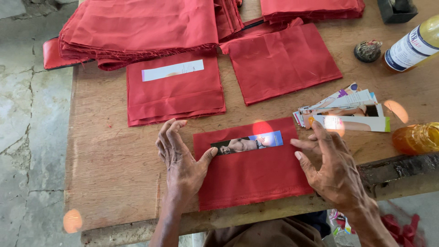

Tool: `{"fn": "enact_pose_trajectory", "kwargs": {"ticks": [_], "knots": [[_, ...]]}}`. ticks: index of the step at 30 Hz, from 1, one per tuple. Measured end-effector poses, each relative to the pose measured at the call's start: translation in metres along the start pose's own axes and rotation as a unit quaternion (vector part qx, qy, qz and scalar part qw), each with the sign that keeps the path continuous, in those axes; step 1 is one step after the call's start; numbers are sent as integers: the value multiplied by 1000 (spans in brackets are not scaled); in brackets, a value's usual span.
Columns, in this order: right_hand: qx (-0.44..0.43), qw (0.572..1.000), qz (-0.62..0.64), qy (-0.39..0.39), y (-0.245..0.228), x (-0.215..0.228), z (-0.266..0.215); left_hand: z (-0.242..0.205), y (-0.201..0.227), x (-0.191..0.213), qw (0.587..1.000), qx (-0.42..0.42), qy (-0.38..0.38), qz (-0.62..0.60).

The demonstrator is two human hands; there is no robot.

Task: The person applies adhesive to paper strips and inserts them into red fabric pockets, smoothing them by hand and folding the material.

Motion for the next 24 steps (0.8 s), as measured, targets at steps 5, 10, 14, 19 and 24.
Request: {"fn": "enact_pose_trajectory", "kwargs": {"ticks": [5, 10, 14, 19, 24], "knots": [[-49, 993, 53, -97, -45, -31, 1, 0, -1, -2, 1000, -6, 4, 11], [143, 987, 34, -64, -142, -63, 3, 0, 5, 0, 1000, -22, 10, 15], [121, 989, -60, -55, -108, -61, -5, -2, 0, -3, 1000, -16, 4, 23], [43, 986, -141, -72, -30, -31, -3, -2, -1, -3, 1000, -20, -3, 12], [-2, 998, 34, -51, -6, -19, -12, -39, 49, -30, 987, -156, -25, 15]]}}
Point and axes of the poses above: each hand's wrist, its own z-axis towards the middle knuckle, its own x-axis out of the back of the hand, y = z × x, the point moved 10 cm from there along z, towards the middle knuckle, and after that the axes turned 12 degrees about -z, right-handed, at the moved point
